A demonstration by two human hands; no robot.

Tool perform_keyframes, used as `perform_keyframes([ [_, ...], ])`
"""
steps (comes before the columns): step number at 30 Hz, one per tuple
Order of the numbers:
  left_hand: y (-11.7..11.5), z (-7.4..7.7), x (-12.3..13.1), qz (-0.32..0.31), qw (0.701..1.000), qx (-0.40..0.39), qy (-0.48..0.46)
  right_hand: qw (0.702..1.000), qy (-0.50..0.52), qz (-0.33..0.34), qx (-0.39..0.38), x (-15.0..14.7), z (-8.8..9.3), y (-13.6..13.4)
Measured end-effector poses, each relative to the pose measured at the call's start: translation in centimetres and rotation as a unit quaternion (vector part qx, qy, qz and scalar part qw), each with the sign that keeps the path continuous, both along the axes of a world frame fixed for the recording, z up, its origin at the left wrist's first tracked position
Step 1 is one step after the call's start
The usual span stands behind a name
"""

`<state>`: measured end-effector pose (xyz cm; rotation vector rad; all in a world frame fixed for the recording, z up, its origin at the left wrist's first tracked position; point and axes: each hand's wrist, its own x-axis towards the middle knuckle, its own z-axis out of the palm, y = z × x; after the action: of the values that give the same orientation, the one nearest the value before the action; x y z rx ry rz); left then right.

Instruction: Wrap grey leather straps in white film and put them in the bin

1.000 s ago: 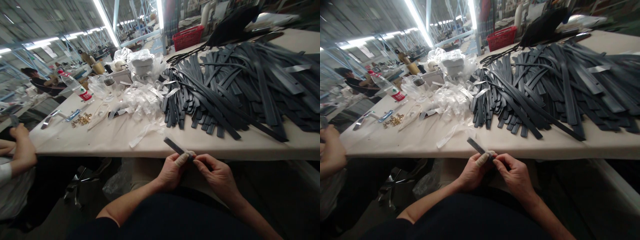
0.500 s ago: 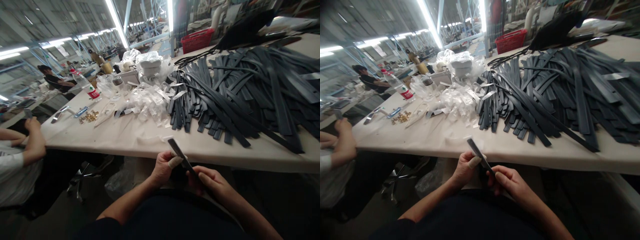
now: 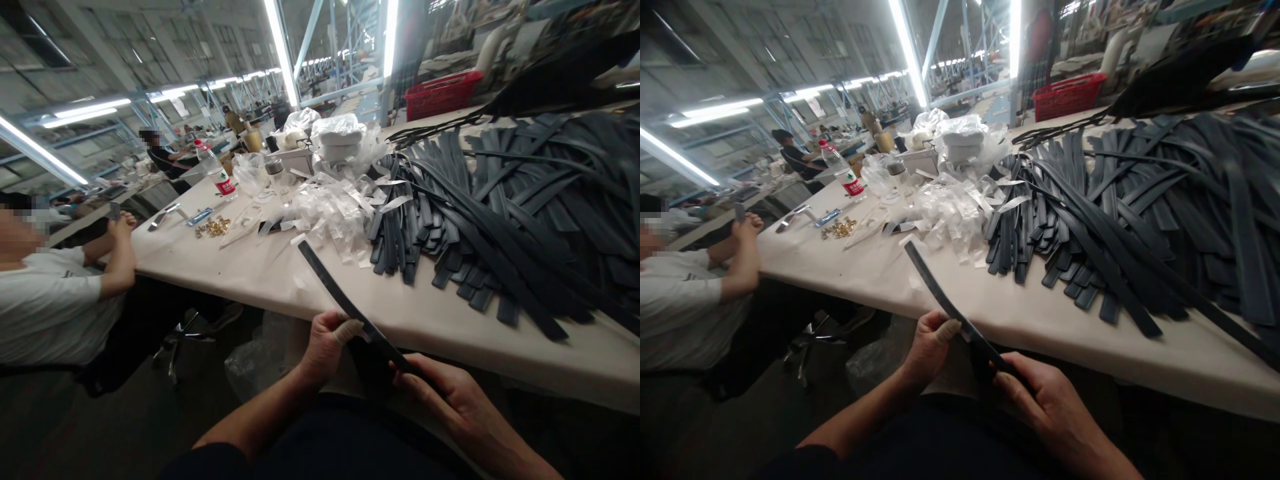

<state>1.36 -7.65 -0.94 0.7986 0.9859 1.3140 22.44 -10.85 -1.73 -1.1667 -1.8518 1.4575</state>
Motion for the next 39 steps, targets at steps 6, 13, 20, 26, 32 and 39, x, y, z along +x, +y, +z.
perform_keyframes([
  [6,-0.8,-1.3,-0.9,-0.037,0.999,-0.028,0.009,0.999,-0.032,-0.005,0.028,-0.7,-1.4,0.4],
  [13,-1.2,-1.8,-2.3,0.021,1.0,0.004,0.01,0.999,-0.03,0.037,0.021,-1.7,-1.6,1.6],
  [20,-2.4,-2.0,-1.5,-0.074,0.995,-0.062,0.004,0.998,-0.027,0.059,0.023,-2.7,-1.3,1.8],
  [26,-2.7,-2.9,-3.0,0.005,1.0,-0.008,0.004,0.996,-0.073,0.055,-0.003,-0.2,-2.6,0.9],
  [32,-2.3,-2.1,-5.7,0.129,0.926,0.246,0.256,0.996,-0.051,0.021,0.067,-1.6,-3.0,1.2],
  [39,1.6,6.7,-11.8,0.309,0.721,0.5,0.368,0.987,0.005,0.067,0.146,-4.8,1.3,3.7],
])
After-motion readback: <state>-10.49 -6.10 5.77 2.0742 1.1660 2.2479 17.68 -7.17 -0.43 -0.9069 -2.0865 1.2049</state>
